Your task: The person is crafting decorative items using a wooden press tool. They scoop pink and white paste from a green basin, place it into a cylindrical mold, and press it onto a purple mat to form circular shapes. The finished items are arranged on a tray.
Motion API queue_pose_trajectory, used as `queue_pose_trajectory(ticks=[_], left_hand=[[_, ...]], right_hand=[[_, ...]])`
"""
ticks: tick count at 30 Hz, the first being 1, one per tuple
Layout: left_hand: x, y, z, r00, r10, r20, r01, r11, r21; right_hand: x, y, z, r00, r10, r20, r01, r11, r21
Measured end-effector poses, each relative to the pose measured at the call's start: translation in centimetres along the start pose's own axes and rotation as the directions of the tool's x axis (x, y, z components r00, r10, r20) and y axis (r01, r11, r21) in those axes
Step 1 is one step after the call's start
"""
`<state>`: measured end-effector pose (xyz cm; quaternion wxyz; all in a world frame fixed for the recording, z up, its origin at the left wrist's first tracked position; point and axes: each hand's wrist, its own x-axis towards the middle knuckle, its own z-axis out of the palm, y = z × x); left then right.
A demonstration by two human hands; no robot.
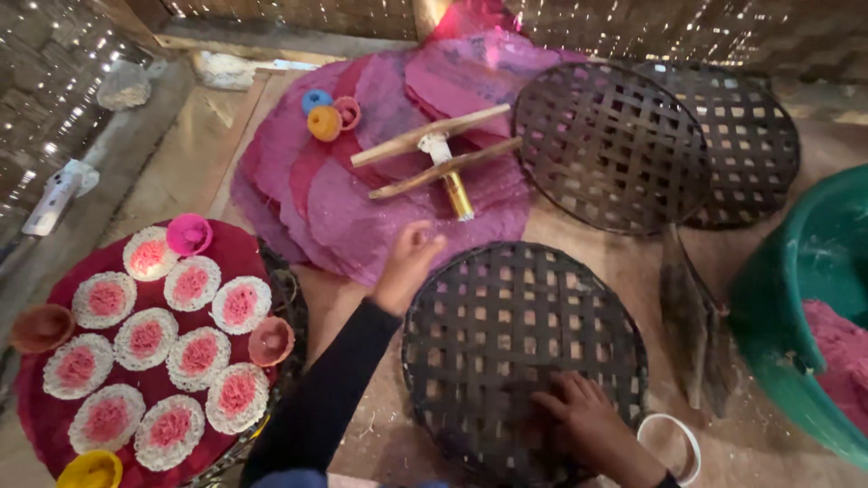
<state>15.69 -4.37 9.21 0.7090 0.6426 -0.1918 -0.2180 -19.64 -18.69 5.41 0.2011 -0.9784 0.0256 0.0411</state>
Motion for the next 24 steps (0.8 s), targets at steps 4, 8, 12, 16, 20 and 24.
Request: queue_pose_trajectory(ticks=[4, 8, 12, 16, 20, 24], left_hand=[[5.7, 0.3, 4.1, 0.986, -0.143, -0.082, 0.155, 0.973, 0.169], [8.3, 2.7, 6.2, 0.943, -0.147, -0.298, 0.271, 0.859, 0.435], [9.2, 4.3, 7.5, 0.728, -0.368, -0.578, 0.545, 0.822, 0.163], [10.3, 4.1, 8.3, 0.763, -0.392, -0.514, 0.554, 0.807, 0.206], [11.3, 3.2, 7.1, 0.828, -0.430, -0.359, 0.453, 0.891, -0.021], [9.2, 1.5, 5.0, 0.946, -0.324, -0.032, 0.298, 0.902, -0.314]], right_hand=[[3.0, -0.2, -5.9, 0.999, 0.013, -0.039, -0.015, 0.998, -0.056], [9.6, 0.9, -14.2, 0.952, -0.054, -0.303, 0.053, 0.999, -0.013], [19.7, 2.4, -19.6, 0.880, 0.030, -0.474, -0.026, 1.000, 0.014], [28.6, 3.7, -22.1, 0.842, 0.169, -0.512, -0.105, 0.983, 0.152], [34.3, 3.6, -23.2, 0.809, 0.126, -0.574, -0.088, 0.992, 0.093], [37.6, 4.3, -22.1, 0.796, -0.034, -0.604, -0.115, 0.972, -0.207]])
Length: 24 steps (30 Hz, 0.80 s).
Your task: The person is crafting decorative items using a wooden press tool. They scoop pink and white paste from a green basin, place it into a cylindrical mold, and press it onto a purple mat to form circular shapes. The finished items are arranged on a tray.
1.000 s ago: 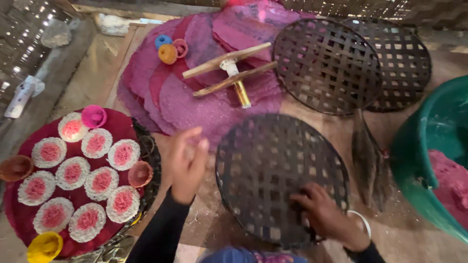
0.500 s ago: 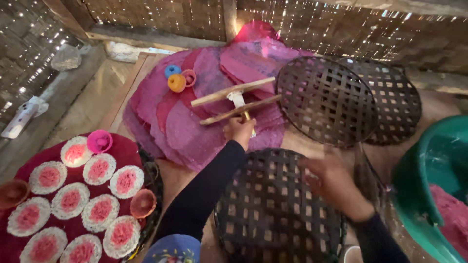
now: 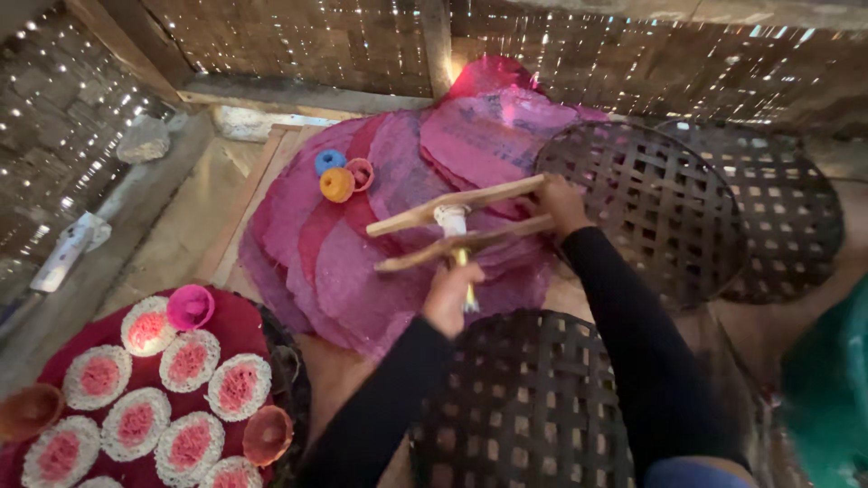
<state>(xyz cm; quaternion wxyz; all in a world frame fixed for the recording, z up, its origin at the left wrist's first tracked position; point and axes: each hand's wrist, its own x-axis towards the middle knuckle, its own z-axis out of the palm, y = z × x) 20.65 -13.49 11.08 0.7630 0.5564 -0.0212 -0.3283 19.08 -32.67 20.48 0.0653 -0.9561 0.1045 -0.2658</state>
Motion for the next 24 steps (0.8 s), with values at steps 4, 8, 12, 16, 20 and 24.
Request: queue_pose_trajectory(ticks=[4, 8, 12, 16, 20, 24], left_hand=[[-5.9, -3.8, -2.7, 0.989, 0.133, -0.068, -0.128, 0.989, 0.069], [-11.8, -6.6, -6.3, 0.997, 0.072, -0.018, -0.059, 0.915, 0.399], [-16.6, -8.4, -8.6, 0.999, 0.045, 0.002, -0.041, 0.901, 0.431], [-20.1, -10.5, -9.3, 0.882, 0.371, 0.292, -0.426, 0.891, 0.157], [-22.2, -13.0, -10.7, 0.838, 0.320, 0.442, -0.515, 0.731, 0.448], [-24.2, -15.4, -13.4, 0.909, 0.021, 0.416, -0.297, 0.732, 0.613]], right_hand=[[0.3, 0.9, 3.4, 0.963, -0.236, -0.130, 0.214, 0.963, -0.166], [1.4, 3.1, 5.3, 0.970, 0.244, 0.001, -0.241, 0.960, -0.144], [3.7, 5.4, 2.9, 0.809, 0.408, -0.424, -0.157, 0.844, 0.514], [4.3, 6.1, -3.3, 0.917, 0.059, -0.395, 0.091, 0.932, 0.350], [2.1, 3.2, -11.2, 0.874, -0.219, -0.434, 0.409, 0.815, 0.411], [-1.5, -1.0, -17.9, 0.922, -0.236, -0.307, 0.318, 0.914, 0.252]])
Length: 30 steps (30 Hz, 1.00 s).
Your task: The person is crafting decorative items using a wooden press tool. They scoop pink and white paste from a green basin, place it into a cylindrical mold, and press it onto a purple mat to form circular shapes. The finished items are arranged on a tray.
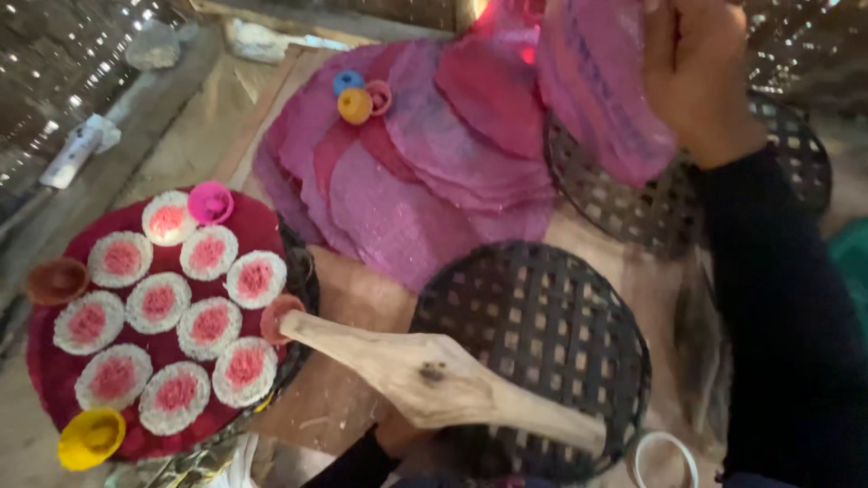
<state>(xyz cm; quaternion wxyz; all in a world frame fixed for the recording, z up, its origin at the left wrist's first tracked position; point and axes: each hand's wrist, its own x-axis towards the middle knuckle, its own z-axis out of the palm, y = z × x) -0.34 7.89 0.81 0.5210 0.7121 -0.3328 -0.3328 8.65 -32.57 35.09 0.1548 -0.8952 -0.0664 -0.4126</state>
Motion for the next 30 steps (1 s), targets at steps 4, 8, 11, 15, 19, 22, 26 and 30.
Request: queue_pose_trajectory(ticks=[4, 8, 11, 15, 19, 22, 26, 30], left_hand=[[-4.3, -1.3, -0.3, 0.958, -0.252, 0.136, 0.242, 0.967, 0.083], [-8.2, -0.9, -0.4, 0.894, -0.407, 0.190, 0.382, 0.911, 0.155], [-11.3, 1.3, 0.1, 0.860, -0.475, 0.188, 0.447, 0.877, 0.174], [-14.2, 2.7, 0.8, 0.829, -0.533, 0.173, 0.507, 0.845, 0.173], [-16.3, 0.5, 1.2, 0.803, -0.579, 0.141, 0.558, 0.814, 0.163], [-15.7, -0.9, 0.5, 0.779, -0.617, 0.116, 0.599, 0.786, 0.155], [-17.2, -0.2, 1.3, 0.740, -0.667, 0.083, 0.653, 0.743, 0.144], [-20.0, 3.4, 2.2, 0.683, -0.726, 0.078, 0.712, 0.686, 0.149]], right_hand=[[-0.4, -5.2, -3.9, 0.984, -0.046, 0.174, 0.068, 0.990, -0.121], [-1.7, -10.2, -5.9, 0.933, -0.064, 0.353, 0.077, 0.997, -0.021], [-3.3, -14.0, -7.2, 0.932, -0.054, 0.359, 0.067, 0.997, -0.023], [-7.3, -16.4, -9.9, 0.883, 0.324, 0.338, -0.393, 0.906, 0.157], [-13.5, -14.1, -10.4, 0.825, 0.524, 0.212, -0.558, 0.696, 0.451], [-19.3, -10.8, -9.2, 0.905, 0.411, 0.109, -0.422, 0.900, 0.110], [-28.8, -8.4, -5.2, 0.745, 0.663, 0.078, -0.637, 0.671, 0.380], [-36.7, -8.1, -1.0, 0.594, 0.802, 0.063, -0.710, 0.487, 0.508]])
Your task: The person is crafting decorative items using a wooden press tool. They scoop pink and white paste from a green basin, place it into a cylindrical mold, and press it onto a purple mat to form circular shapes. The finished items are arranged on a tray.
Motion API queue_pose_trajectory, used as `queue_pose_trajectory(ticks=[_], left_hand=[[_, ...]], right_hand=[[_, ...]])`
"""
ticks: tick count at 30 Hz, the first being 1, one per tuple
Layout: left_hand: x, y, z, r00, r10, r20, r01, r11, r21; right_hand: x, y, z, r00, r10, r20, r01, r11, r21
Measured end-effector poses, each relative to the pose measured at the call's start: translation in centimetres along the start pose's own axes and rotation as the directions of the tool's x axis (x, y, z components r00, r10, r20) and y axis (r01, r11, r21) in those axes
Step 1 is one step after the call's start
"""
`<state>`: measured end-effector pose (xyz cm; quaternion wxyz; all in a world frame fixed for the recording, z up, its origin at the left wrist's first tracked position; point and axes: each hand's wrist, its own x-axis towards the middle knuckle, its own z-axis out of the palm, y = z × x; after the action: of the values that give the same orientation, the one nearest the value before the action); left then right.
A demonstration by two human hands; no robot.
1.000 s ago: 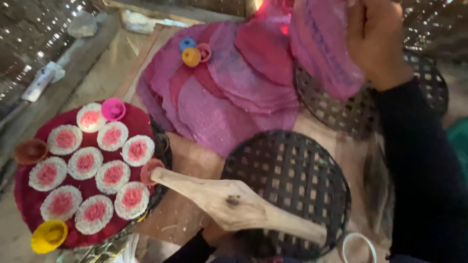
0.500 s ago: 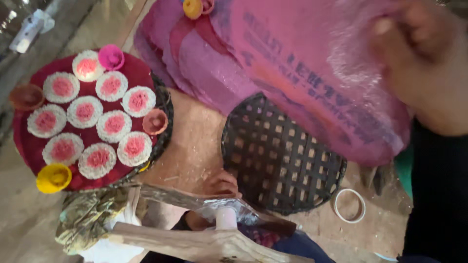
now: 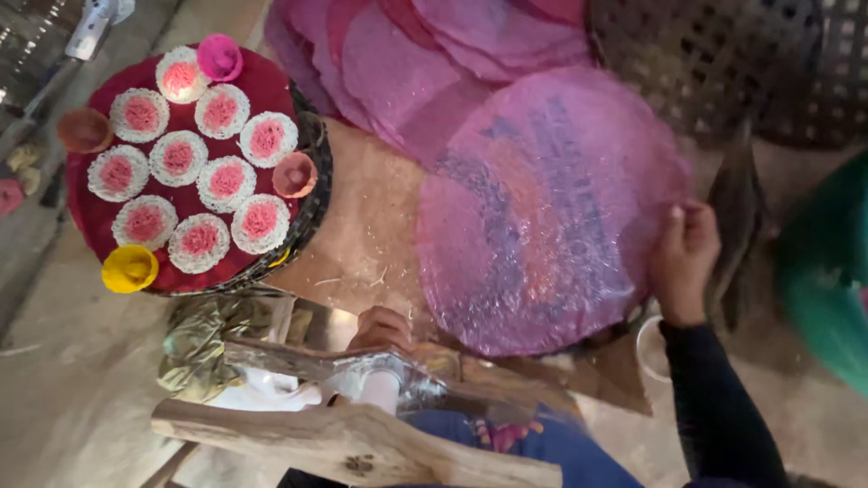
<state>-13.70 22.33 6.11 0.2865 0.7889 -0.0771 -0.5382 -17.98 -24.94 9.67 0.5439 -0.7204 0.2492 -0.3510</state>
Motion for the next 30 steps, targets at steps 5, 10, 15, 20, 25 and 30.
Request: queue_pose_trajectory(ticks=[5, 10, 15, 20, 25, 30], left_hand=[[-0.1, -1.9, -1.0, 0.998, -0.047, 0.042, 0.045, 0.998, 0.035], [1.2, -4.7, -2.6, 0.994, -0.036, 0.099, 0.026, 0.995, 0.098], [3.5, -1.5, -5.3, 0.987, 0.063, 0.146, -0.089, 0.981, 0.173], [6.4, 3.4, -7.4, 0.965, 0.213, 0.155, -0.243, 0.948, 0.205], [9.5, 5.4, -8.7, 0.933, 0.340, 0.119, -0.355, 0.923, 0.149], [11.3, 5.9, -8.3, 0.790, 0.608, -0.085, -0.613, 0.779, -0.131]], right_hand=[[-2.6, 2.5, 0.8, 0.966, -0.256, 0.042, 0.244, 0.842, -0.481], [-3.4, 1.1, 2.0, 0.991, -0.131, 0.022, 0.108, 0.701, -0.705], [-3.9, -0.6, 1.8, 0.993, -0.117, 0.031, 0.077, 0.408, -0.910], [-8.4, -1.2, -5.0, 0.973, -0.226, 0.041, 0.159, 0.537, -0.829], [-18.0, 1.8, -9.2, 0.957, -0.005, 0.290, 0.228, 0.633, -0.740], [-21.8, 3.2, -8.8, 0.999, -0.020, 0.028, 0.034, 0.550, -0.835]])
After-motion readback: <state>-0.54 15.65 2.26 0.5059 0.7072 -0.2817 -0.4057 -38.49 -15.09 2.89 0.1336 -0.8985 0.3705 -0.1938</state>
